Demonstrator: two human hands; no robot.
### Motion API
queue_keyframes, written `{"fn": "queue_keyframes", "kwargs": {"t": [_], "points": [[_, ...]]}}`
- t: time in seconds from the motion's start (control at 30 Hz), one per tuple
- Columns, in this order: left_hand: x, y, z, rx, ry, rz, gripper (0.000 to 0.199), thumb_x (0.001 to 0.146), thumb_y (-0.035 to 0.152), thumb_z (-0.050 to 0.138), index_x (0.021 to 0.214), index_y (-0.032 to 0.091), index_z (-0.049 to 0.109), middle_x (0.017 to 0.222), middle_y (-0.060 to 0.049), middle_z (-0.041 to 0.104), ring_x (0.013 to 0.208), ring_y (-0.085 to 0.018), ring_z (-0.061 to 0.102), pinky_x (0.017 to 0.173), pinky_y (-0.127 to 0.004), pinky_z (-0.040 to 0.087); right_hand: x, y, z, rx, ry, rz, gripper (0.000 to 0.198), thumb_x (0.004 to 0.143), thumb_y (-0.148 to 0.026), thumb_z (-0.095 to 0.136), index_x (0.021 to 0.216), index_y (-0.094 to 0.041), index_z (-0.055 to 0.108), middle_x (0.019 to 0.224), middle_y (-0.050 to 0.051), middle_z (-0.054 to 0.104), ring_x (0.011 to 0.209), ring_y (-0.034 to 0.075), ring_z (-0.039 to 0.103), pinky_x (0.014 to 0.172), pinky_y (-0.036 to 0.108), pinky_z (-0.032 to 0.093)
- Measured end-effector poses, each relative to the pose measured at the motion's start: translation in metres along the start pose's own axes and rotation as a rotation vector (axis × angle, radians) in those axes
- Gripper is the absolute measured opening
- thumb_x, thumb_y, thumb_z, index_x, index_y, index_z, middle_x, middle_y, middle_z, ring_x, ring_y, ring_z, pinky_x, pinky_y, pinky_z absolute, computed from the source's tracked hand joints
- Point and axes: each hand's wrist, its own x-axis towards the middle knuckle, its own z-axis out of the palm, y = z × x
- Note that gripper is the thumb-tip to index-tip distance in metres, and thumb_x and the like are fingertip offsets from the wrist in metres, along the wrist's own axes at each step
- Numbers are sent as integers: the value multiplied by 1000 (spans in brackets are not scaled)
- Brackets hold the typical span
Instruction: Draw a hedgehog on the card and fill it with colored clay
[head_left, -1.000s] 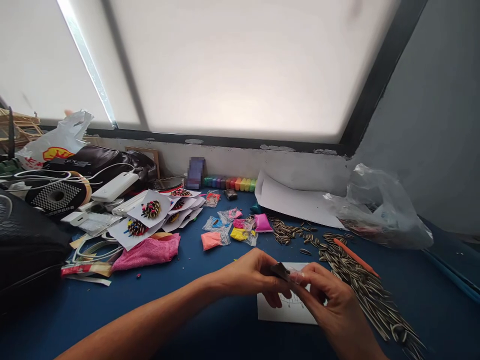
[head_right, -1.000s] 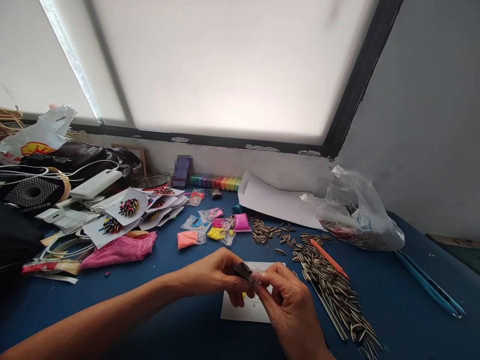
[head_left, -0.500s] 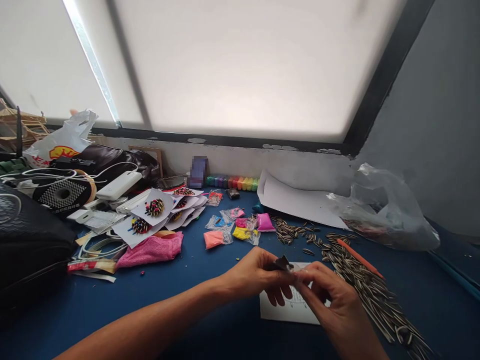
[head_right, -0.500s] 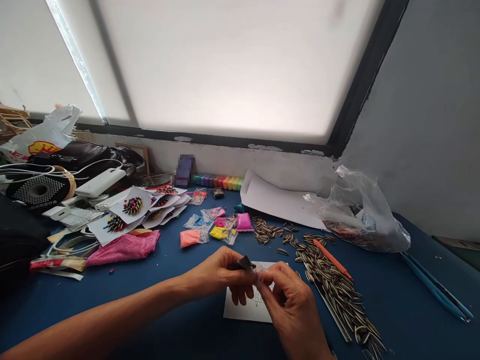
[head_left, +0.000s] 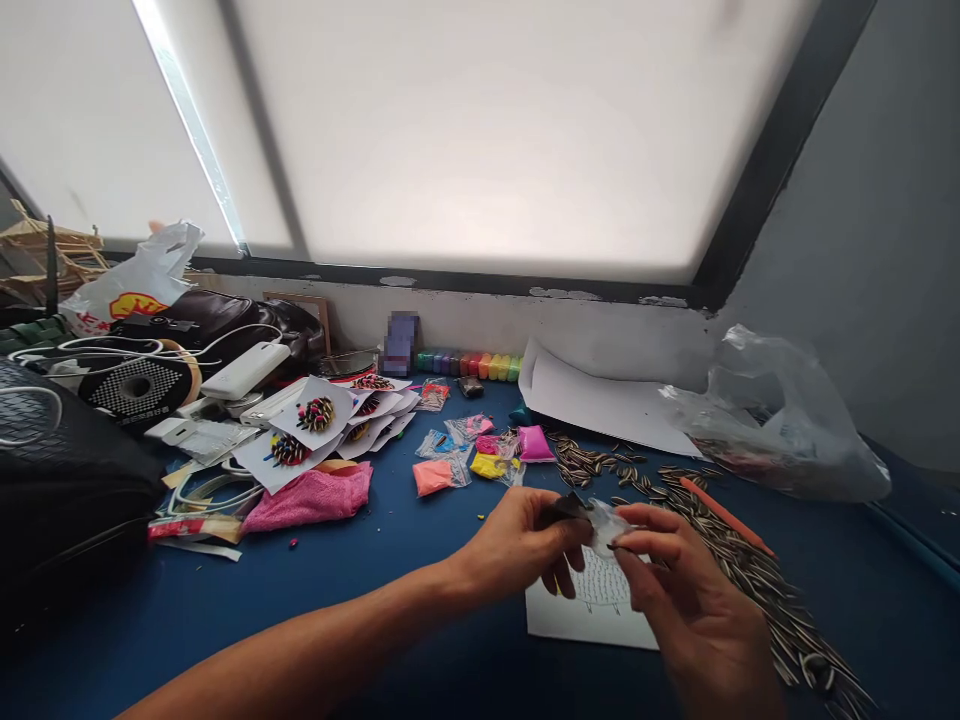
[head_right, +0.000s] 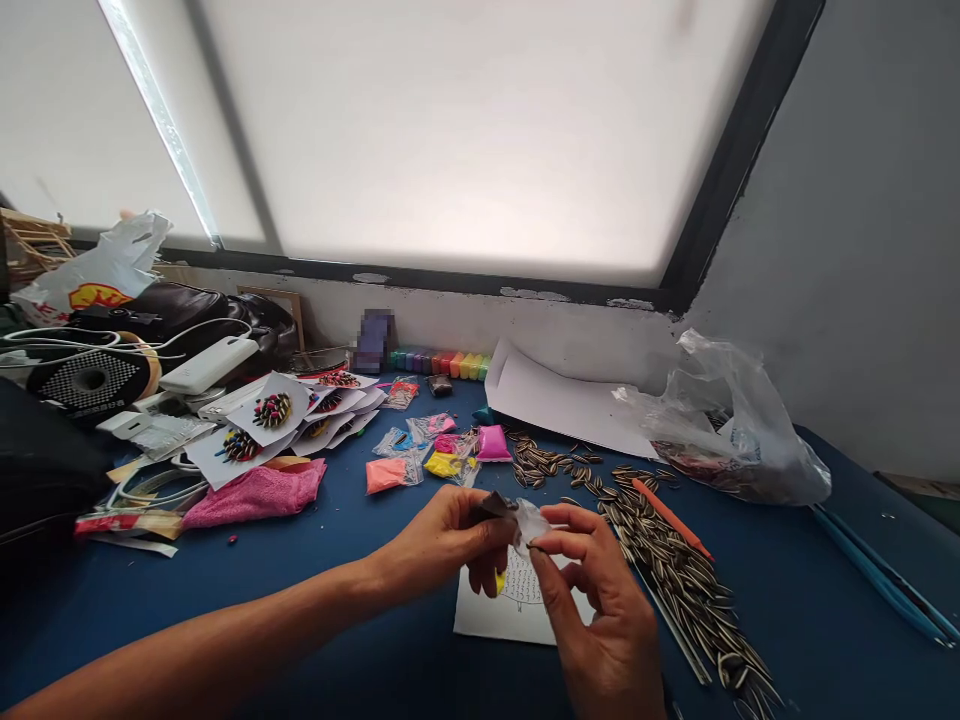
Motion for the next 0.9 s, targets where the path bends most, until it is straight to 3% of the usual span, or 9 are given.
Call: {"fn": "queue_keyframes", "kwargs": {"t": [0.1, 0.17, 0.23, 0.3, 0.47, 0.57, 0.7, 0.9], "points": [[7, -2, -15, 10, 30, -37, 47, 79, 57, 60, 76, 11, 58, 69, -3, 62, 47, -10, 60, 43, -18, 44, 8, -1, -6, 86, -1, 150, 17, 81, -41, 68, 81, -24, 71, 104, 6, 65, 55, 9, 55, 50, 23, 51], [13, -2, -27, 41, 96, -23, 43, 84, 54, 56, 80, 11, 57, 83, -7, 66, 48, -10, 62, 43, -19, 45, 13, -3, -7, 181, -13, 274, 26, 76, -47, 71, 83, -22, 73, 91, 6, 67, 47, 7, 50, 47, 24, 50], [18, 0, -41, 69, 212, -1, 31, 86, 43, 58, 87, 12, 55, 83, -6, 67, 47, -10, 62, 43, -19, 45, 16, -5, -7, 259, -44, 380, 35, 71, -53, 73, 83, -21, 74, 75, 5, 66, 46, 8, 48, 44, 24, 48], [22, 5, -54, 90, 342, -2, 18, 87, 30, 58, 90, 14, 51, 70, -2, 66, 44, -11, 61, 41, -18, 44, 18, -8, -6, 303, -89, 445, 40, 67, -57, 74, 79, -19, 73, 66, 4, 65, 46, 9, 48, 42, 23, 46], [23, 15, -82, 86, 458, 13, 15, 88, 22, 54, 99, 16, 47, 76, -2, 68, 48, -10, 62, 44, -18, 46, 16, -12, -6, 352, -164, 572, 45, 64, -59, 76, 79, -18, 69, 69, 5, 67, 51, 11, 52, 43, 22, 45], [22, 13, -91, 84, 461, -7, 12, 88, 24, 53, 96, 16, 47, 77, -2, 68, 49, -9, 63, 46, -18, 48, 14, -9, -6, 351, -241, 606, 47, 65, -59, 76, 90, -20, 69, 66, 1, 64, 53, 10, 51, 45, 20, 44], [24, 6, -91, 103, 377, -92, 17, 86, 31, 58, 88, 15, 50, 55, 2, 59, 40, -11, 57, 38, -17, 40, 13, -6, -3, 318, -349, 583, 48, 65, -64, 72, 83, -19, 69, 71, 0, 62, 49, 6, 45, 45, 21, 41], [19, 12, -67, 119, 200, -84, 33, 75, 42, 71, 77, 13, 55, 64, 1, 61, 46, -10, 60, 43, -18, 45, 14, -7, -3, 300, -410, 582, 48, 68, -65, 70, 76, -18, 66, 67, -2, 56, 44, 4, 40, 43, 21, 35]]}}
